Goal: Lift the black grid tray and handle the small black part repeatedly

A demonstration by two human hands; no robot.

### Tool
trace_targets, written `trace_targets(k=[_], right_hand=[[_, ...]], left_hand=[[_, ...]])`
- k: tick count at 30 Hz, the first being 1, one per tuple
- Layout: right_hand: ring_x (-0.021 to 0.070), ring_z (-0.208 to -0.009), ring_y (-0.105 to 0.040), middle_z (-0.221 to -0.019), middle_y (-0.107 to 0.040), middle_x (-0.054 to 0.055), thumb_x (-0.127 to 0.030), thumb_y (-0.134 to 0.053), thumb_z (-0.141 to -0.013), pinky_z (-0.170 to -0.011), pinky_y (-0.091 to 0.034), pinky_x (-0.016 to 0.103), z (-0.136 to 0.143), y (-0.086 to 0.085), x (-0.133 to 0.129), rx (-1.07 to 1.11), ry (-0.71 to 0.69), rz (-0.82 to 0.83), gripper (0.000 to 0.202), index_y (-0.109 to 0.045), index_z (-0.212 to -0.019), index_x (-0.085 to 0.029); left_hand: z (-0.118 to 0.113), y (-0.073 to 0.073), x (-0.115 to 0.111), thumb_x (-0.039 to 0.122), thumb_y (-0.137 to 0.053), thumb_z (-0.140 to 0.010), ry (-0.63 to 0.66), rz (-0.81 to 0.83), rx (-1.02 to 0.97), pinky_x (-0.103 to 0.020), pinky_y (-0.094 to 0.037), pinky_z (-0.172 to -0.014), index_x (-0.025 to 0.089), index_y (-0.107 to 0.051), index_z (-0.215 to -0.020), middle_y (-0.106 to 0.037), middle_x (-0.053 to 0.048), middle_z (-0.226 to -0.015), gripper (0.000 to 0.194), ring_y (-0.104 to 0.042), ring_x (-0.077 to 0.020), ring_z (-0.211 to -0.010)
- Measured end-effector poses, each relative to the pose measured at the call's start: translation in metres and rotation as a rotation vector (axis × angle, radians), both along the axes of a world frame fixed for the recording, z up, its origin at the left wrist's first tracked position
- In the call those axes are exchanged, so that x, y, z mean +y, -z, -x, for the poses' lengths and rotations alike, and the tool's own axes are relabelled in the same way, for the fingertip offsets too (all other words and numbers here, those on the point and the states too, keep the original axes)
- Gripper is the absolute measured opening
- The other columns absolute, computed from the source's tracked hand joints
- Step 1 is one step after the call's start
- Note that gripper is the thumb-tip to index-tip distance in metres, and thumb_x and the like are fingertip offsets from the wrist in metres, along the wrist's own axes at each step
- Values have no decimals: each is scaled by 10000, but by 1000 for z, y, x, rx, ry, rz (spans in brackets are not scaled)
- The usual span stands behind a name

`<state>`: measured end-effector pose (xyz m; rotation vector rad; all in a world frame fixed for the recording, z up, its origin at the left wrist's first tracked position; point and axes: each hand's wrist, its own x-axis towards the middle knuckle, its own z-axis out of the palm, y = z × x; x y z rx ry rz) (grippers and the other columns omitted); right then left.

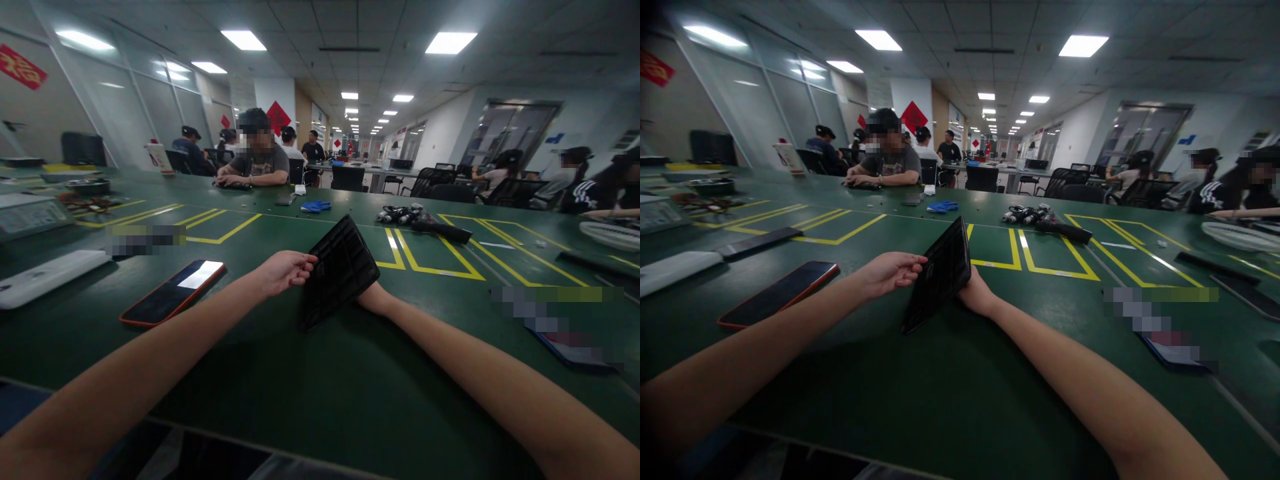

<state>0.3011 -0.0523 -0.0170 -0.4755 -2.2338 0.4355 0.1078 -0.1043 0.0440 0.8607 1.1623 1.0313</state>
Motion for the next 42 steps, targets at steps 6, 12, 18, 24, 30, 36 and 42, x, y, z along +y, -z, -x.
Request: trace_targets(k=[6, 12, 18, 24, 30, 36, 42], right_hand=[[204, -980, -573, -1035, -653, 75, -136, -487, -785, -939, -432, 366, 1, 1, 0, 16, -24, 1, 320, -609, -1079, -173], [207, -985, -568, -1035, -648, 83, -140, -490, -788, -947, -420, 380, 1, 0, 1, 7, -30, 21, 293, -613, -1054, -158], [213, -981, -568, -1060, -638, 108, -145, -506, -776, -914, -442, 385, 0, 0, 1, 40, -28, 36, 246, -627, -989, -140], [200, -925, -581, -989, -660, 88, -138, -486, -766, -884, -459, 377, 1, -1, 0, 47, -40, 22, 173, -639, -843, -158], [222, -949, -572, -1003, -648, 99, -164, -480, -777, -920, -430, 421, 1, -1, -1, 19, -23, 20, 177, -642, -848, -161], [221, -974, -561, -995, -642, 92, -152, -484, -769, -909, -442, 417, 1, 1, 1, 31, -38, 32, 185, -641, -865, -163], [206, -990, -555, -1014, -643, 67, -192, -489, -783, -929, -433, 410, 2, 2, 2, 18, -37, 60, 197, -641, -908, -188]], left_hand=[[-1, 7, -2, 302, -541, -807, 38, -165, 330, -124, -117, -319, 169, -427, -672, -372, 72, -478, 221, -265, -26, -340], [5, 3, 0, 298, -490, -815, 88, -251, 415, -146, -140, -342, 112, -562, -758, -375, 59, -512, 208, -272, -25, -374], [6, 7, 0, 170, -437, -787, 173, -429, 586, -172, -263, -382, 159, -470, -950, -527, 31, -632, 167, -390, -64, -432], [9, 17, 4, 147, -444, -769, 256, -691, 1000, -236, -405, -576, 163, -487, -826, -580, 6, -654, 74, -540, -121, -620], [8, 13, -1, 158, -391, -814, 309, -880, 1431, -279, -420, -651, 158, -526, -902, -605, -49, -805, 162, -569, -169, -739], [6, 13, -6, 197, -359, -854, 336, -996, 1563, -312, -424, -704, 151, -507, -1003, -604, -86, -882, 216, -572, -203, -825], [8, 23, 6, 290, -422, -836, 226, -803, 1080, -245, -396, -567, 173, -504, -864, -556, 1, -652, 145, -547, -142, -610]])
